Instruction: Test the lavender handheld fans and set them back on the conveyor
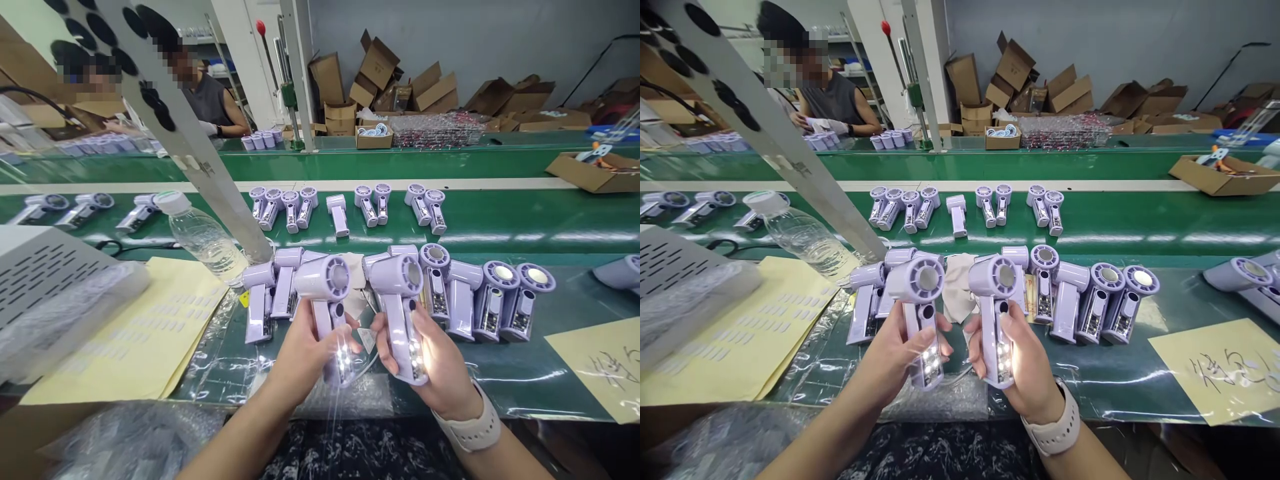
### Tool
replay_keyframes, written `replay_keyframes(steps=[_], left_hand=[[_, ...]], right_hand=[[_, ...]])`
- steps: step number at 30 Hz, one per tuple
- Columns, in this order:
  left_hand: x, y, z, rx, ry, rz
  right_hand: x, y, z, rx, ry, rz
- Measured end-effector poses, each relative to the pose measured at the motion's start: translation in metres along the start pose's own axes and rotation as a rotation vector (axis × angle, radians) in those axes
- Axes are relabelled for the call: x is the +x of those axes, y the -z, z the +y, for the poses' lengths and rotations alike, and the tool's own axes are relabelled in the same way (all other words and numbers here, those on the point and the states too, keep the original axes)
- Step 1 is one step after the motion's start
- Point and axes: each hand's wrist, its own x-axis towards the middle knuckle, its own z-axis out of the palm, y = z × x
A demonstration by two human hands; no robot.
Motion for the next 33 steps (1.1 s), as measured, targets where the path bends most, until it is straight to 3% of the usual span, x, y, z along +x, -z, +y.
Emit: replay_keyframes(steps=[5, 9, 13, 18, 24, 27, 33], left_hand=[[-0.004, -0.009, 0.003, -0.128, 0.004, -0.08], [-0.016, -0.007, 0.008, -0.199, 0.015, -0.172], [-0.024, -0.007, 0.018, -0.228, 0.036, -0.193], [-0.015, -0.012, 0.02, -0.363, 0.043, -0.199], [-0.007, -0.012, 0.015, -0.501, 0.215, -0.282], [-0.007, -0.01, 0.013, -0.493, 0.25, -0.261], [-0.005, -0.011, 0.01, -0.409, 0.276, -0.154]], right_hand=[[-0.005, -0.002, -0.003, 0.023, -0.063, 0.052], [-0.011, -0.006, -0.007, 0.038, -0.088, 0.013], [-0.014, -0.009, -0.015, 0.003, -0.07, 0.086], [-0.008, -0.016, -0.019, 0.074, -0.092, 0.027], [-0.006, -0.016, -0.012, 0.084, -0.16, 0.154], [-0.006, -0.018, -0.012, 0.047, -0.068, 0.126], [-0.007, -0.013, -0.01, 0.106, -0.033, 0.053]])
